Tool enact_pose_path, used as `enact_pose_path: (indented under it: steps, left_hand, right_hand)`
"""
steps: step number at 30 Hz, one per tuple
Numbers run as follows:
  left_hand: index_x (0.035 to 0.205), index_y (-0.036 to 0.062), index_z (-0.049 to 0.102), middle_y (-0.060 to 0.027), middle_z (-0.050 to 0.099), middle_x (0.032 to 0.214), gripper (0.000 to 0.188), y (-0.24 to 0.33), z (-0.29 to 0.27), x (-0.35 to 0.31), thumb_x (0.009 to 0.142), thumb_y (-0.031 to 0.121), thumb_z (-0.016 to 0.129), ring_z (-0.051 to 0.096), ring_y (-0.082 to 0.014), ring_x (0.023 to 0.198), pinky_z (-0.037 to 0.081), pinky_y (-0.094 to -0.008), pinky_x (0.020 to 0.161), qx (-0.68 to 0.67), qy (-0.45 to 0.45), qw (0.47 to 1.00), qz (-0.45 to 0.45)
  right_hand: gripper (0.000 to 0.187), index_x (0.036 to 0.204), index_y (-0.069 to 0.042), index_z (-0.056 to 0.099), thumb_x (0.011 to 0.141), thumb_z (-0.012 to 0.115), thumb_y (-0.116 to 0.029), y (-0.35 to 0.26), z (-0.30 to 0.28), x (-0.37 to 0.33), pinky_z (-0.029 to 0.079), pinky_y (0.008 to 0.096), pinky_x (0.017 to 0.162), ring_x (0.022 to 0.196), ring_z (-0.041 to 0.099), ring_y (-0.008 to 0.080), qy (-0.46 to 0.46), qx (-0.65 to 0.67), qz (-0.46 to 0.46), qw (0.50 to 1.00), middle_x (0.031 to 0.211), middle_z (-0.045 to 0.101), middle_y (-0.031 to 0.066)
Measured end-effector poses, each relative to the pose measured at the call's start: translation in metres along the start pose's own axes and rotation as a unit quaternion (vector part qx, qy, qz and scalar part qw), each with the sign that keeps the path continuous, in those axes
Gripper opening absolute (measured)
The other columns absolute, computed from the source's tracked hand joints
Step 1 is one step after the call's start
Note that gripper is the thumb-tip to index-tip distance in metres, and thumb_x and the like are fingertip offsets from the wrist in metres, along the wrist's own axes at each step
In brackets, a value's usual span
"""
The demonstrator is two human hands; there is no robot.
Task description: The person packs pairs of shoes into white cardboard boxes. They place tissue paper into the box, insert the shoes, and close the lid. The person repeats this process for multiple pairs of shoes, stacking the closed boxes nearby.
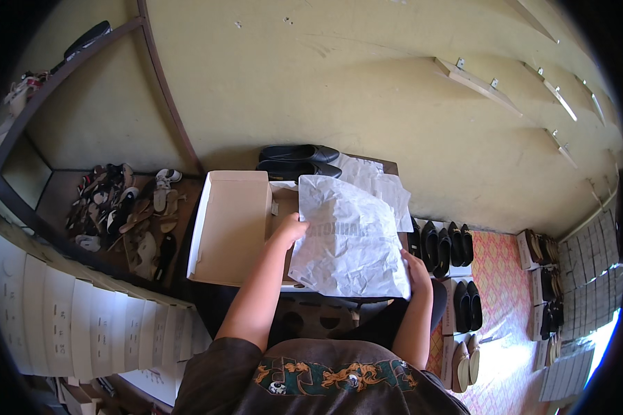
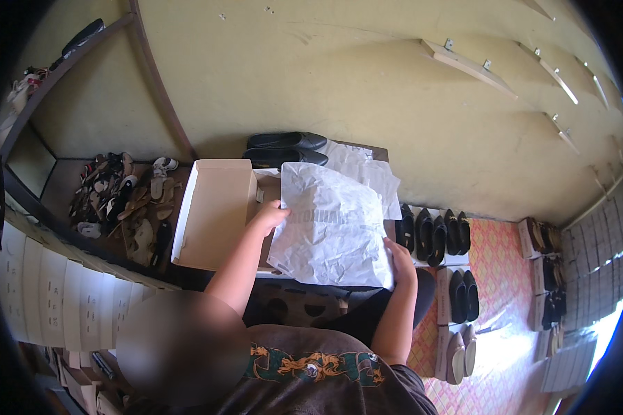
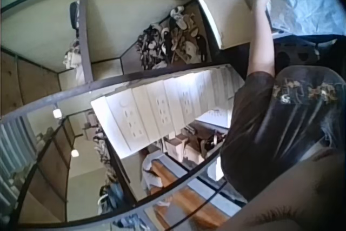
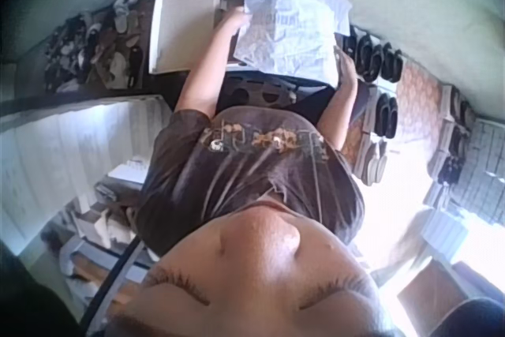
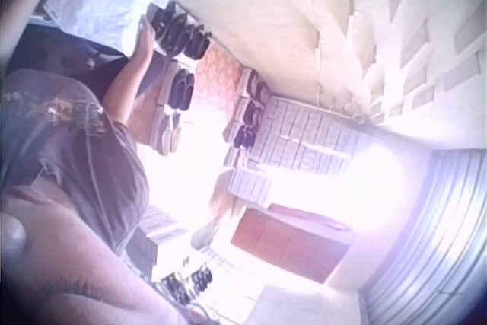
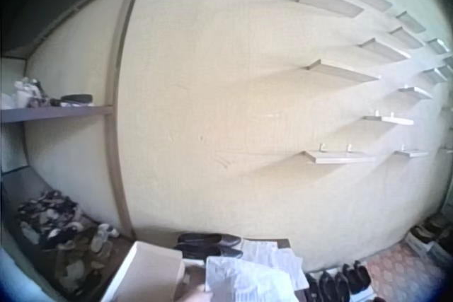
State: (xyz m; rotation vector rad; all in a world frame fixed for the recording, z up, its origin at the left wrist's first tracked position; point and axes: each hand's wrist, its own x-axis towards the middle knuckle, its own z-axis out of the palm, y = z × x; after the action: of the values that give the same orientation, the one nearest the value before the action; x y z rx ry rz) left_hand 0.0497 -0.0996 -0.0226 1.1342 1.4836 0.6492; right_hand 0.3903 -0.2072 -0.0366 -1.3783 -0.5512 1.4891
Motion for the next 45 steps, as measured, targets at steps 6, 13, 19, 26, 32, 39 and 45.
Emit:
enact_pose_path:
  steps: [6,13,19,26,32,39,45]
  left_hand:
    - [0.119,-0.002,0.048,-0.0202,0.058,0.112,0.042,0.005,0.015,-0.012,0.082,0.017,0.059,0.057,-0.0304,0.1,0.045,-0.0392,0.079,0.058,0.011,0.998,-0.01]
    - [0.114,-0.0059,0.04,-0.0261,0.058,0.105,0.047,-0.032,0.05,0.016,0.079,0.018,0.06,0.056,-0.0386,0.101,0.046,-0.041,0.085,0.174,0.17,0.969,0.035]
    - [0.122,0.011,0.039,-0.0253,0.059,0.102,0.044,-0.014,0.059,-0.002,0.08,0.007,0.05,0.058,-0.0409,0.095,0.045,-0.0463,0.081,0.182,0.114,0.973,0.088]
    - [0.133,0.0162,0.035,-0.021,0.058,0.11,0.049,-0.028,0.062,0.01,0.084,0.01,0.039,0.056,-0.0385,0.1,0.044,-0.0471,0.084,0.211,0.132,0.959,0.137]
    - [0.132,0.0148,0.037,-0.0197,0.058,0.111,0.044,-0.009,0.063,0.009,0.088,0.017,0.035,0.056,-0.0362,0.103,0.042,-0.0492,0.087,0.22,0.087,0.971,0.037]
    - [0.134,0.017,0.034,-0.0138,0.046,0.128,0.047,0.01,0.067,-0.004,0.088,0.018,0.04,0.043,-0.0294,0.119,0.037,-0.0517,0.089,0.341,0.083,0.937,-0.004]
    - [0.137,0.013,0.031,-0.0054,0.018,0.147,0.054,0.005,0.063,0.018,0.086,0.019,0.047,0.016,-0.0266,0.135,0.025,-0.0578,0.097,0.494,0.06,0.861,0.103]
  right_hand:
    - [0.02,0.104,-0.002,0.055,0.086,0.057,-0.01,-0.032,0.006,-0.014,0.049,0.0258,0.067,0.071,0.061,0.0126,-0.066,0.033,-0.134,0.988,0.085,0.063,0.0055]
    - [0.019,0.1,0.001,0.055,0.084,0.061,-0.007,-0.08,0.03,-0.03,0.049,0.0239,0.061,0.068,0.06,0.0108,-0.04,-0.151,-0.174,0.972,0.084,0.064,0.0071]
    - [0.02,0.102,0.001,0.053,0.085,0.059,-0.008,-0.112,0.058,-0.058,0.047,0.0228,0.056,0.062,0.06,0.0103,-0.032,-0.198,-0.241,0.95,0.076,0.064,0.0076]
    - [0.02,0.1,0.0,0.053,0.085,0.059,-0.012,-0.141,0.106,-0.099,0.032,0.0202,0.041,0.045,0.048,0.003,-0.019,-0.354,-0.26,0.898,0.058,0.058,0.0017]
    - [0.023,0.1,0.003,0.054,0.084,0.058,-0.014,-0.142,0.117,-0.099,0.031,0.025,0.041,0.044,0.043,0.0052,0.001,-0.385,-0.266,0.884,0.051,0.052,0.0029]
    - [0.023,0.098,0.003,0.056,0.083,0.057,-0.014,-0.145,0.121,-0.1,0.035,0.0274,0.044,0.046,0.047,0.0082,0.011,-0.423,-0.277,0.863,0.052,0.053,0.0064]
    - [0.024,0.099,0.003,0.056,0.083,0.057,-0.014,-0.145,0.119,-0.096,0.036,0.0279,0.045,0.047,0.048,0.0091,0.015,-0.442,-0.276,0.853,0.052,0.054,0.0081]
